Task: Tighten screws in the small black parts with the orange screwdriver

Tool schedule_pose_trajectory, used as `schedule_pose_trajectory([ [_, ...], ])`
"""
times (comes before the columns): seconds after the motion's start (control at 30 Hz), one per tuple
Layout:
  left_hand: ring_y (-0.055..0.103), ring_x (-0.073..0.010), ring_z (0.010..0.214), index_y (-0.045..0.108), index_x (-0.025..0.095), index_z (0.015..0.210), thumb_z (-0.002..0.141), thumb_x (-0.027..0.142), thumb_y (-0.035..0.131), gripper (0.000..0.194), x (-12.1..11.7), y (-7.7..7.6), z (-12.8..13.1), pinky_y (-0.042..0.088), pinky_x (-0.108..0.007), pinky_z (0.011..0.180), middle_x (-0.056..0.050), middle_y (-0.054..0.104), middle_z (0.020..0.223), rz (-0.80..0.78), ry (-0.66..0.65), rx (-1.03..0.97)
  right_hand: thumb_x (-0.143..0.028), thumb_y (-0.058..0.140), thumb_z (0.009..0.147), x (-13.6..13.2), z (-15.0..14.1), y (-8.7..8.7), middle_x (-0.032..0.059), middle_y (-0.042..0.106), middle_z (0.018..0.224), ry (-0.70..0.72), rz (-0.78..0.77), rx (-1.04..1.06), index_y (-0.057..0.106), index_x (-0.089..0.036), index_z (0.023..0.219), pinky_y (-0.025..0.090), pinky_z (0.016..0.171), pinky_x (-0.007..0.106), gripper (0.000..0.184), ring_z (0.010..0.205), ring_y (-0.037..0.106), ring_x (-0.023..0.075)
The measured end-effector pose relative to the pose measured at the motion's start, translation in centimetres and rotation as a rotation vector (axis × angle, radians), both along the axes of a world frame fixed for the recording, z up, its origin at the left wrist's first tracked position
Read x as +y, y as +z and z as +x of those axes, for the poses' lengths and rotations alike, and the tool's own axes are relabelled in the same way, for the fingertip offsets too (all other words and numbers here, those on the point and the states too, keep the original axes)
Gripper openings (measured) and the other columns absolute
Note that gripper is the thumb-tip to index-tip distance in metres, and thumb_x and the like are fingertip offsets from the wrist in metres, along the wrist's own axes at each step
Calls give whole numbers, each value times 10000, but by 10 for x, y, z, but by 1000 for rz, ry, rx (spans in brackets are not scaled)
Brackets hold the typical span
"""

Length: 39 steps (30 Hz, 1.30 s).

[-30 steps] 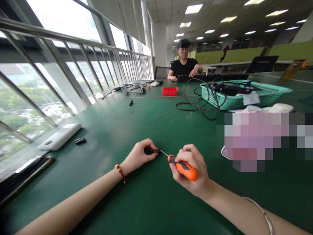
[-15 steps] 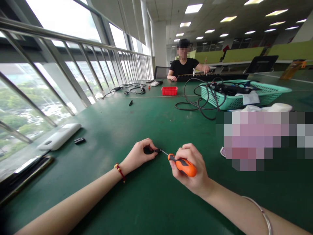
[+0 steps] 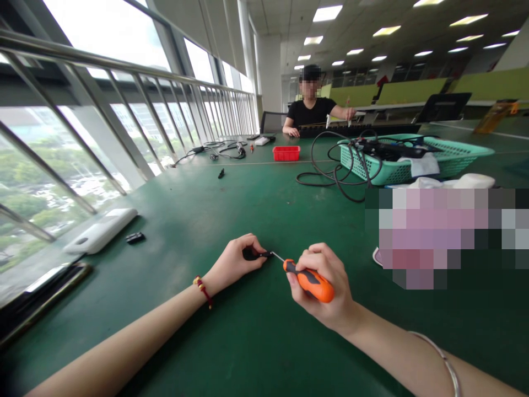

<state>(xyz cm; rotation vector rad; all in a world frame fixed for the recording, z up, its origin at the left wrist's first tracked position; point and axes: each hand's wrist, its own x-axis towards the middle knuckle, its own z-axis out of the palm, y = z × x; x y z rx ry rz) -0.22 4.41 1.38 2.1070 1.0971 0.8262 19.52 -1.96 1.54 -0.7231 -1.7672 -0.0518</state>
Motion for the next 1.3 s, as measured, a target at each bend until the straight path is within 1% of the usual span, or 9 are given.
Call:
schedule_pose_trajectory([
  [0.27, 521, -105, 679, 592, 145, 680, 667, 133, 612, 26, 1, -2, -1, 437, -211, 651, 1, 568, 739, -14, -4, -20, -136, 579, 726, -1, 1, -2, -16, 522, 647, -36, -33, 3, 476, -237, 833, 475, 552, 306, 180, 615, 520, 144],
  [0.4, 520, -104, 676, 596, 146, 686, 670, 137, 609, 22, 2, -4, -1, 438, -211, 648, -1, 566, 744, -23, -6, -26, -123, 575, 726, -1, 1, -3, -14, 513, 648, -20, -41, 16, 474, -236, 841, 478, 557, 311, 190, 623, 510, 144],
  [0.63, 514, -102, 663, 591, 145, 670, 670, 140, 617, 27, 1, -1, 0, 432, -210, 634, 3, 556, 721, -24, 3, -21, -120, 583, 737, 0, 2, -8, -7, 503, 678, -15, -71, 45, 468, -230, 844, 463, 572, 311, 192, 669, 504, 149],
  [0.87, 519, -102, 674, 595, 146, 683, 675, 138, 612, 20, 2, -3, -1, 438, -209, 644, 1, 564, 739, -20, -5, -21, -107, 580, 740, 0, 4, -9, -6, 501, 690, 7, -73, 42, 467, -220, 856, 458, 586, 306, 196, 682, 497, 146],
  [1.03, 528, -103, 680, 601, 144, 684, 675, 143, 613, 16, 2, -3, -1, 444, -210, 648, 0, 571, 741, -21, 1, -19, -128, 590, 738, 0, 3, -7, -14, 499, 677, -17, -86, 42, 469, -222, 821, 454, 572, 291, 175, 665, 506, 141],
  [1.17, 533, -104, 685, 608, 147, 692, 677, 147, 616, 17, 1, -2, -1, 454, -212, 654, -1, 578, 749, -13, -3, -22, -143, 582, 752, -2, 1, -4, -21, 503, 673, -50, -119, 91, 470, -226, 796, 463, 553, 277, 146, 612, 530, 127],
  [1.3, 546, -108, 686, 615, 149, 691, 681, 155, 622, 14, 1, -2, -1, 466, -220, 657, -5, 589, 751, -3, -3, -20, -156, 598, 749, -2, -2, -3, -16, 544, 706, -87, -136, 168, 479, -228, 858, 483, 523, 263, 177, 587, 575, 127],
])
